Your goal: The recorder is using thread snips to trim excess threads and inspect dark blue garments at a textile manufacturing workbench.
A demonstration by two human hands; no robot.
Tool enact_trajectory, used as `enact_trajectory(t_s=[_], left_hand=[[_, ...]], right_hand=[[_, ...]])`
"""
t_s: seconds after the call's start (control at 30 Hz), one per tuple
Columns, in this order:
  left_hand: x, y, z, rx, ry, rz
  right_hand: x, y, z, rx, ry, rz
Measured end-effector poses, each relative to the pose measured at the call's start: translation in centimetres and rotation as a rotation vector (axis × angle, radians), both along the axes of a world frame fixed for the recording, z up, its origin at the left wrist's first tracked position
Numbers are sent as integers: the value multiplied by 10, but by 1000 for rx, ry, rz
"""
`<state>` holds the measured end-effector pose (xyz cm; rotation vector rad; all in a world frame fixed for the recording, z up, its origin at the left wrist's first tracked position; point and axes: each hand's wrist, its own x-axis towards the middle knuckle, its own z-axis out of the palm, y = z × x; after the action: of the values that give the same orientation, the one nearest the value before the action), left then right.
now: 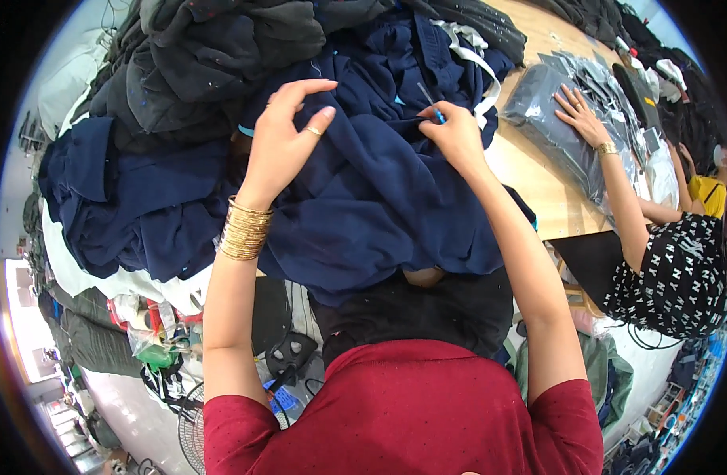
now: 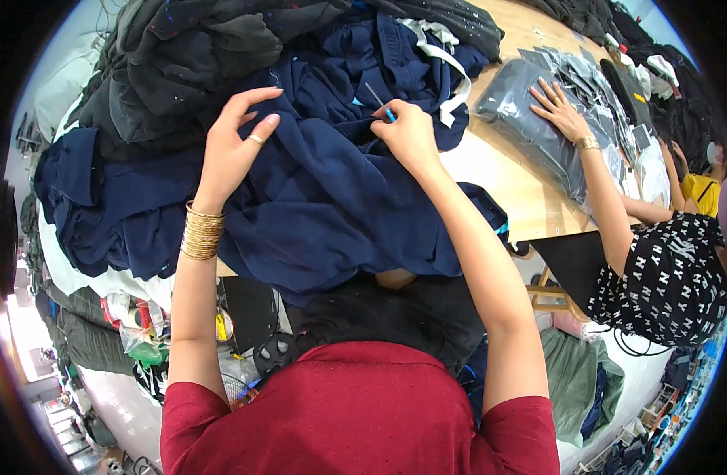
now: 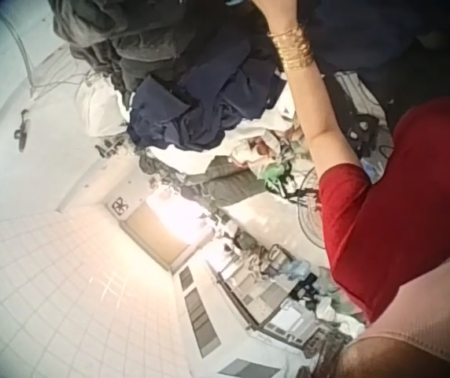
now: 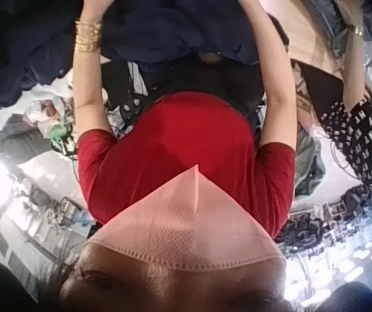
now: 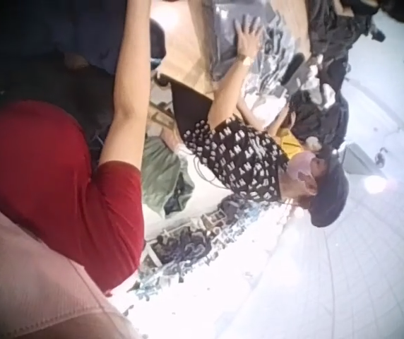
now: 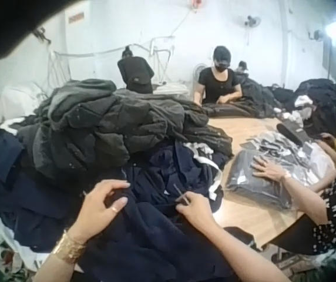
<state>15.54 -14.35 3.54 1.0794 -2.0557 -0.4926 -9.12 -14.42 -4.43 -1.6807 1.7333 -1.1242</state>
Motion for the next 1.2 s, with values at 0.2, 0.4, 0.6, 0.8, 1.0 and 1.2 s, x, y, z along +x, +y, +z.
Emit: enact_trajectory(t_s=[0.2, 0.4, 0.6, 0.8, 1.0, 1.2], left_hand=[[-35, 0, 22, 287, 132, -464], [-30, -5, 28, 300, -526, -584], [18, -2, 53, 570, -724, -634], [102, -12, 129, 592, -34, -114], [161, -32, 166, 818, 298, -205], [165, -31, 171, 821, 350, -301]], right_hand=[[17, 47, 92, -130, -88, 68], [-28, 77, 162, -304, -237, -94], [-115, 69, 170, -449, -92, -243], [-166, 76, 176, -176, -492, -324], [-172, 79, 207, -71, -751, -53], [-180, 80, 220, -94, -830, 108]])
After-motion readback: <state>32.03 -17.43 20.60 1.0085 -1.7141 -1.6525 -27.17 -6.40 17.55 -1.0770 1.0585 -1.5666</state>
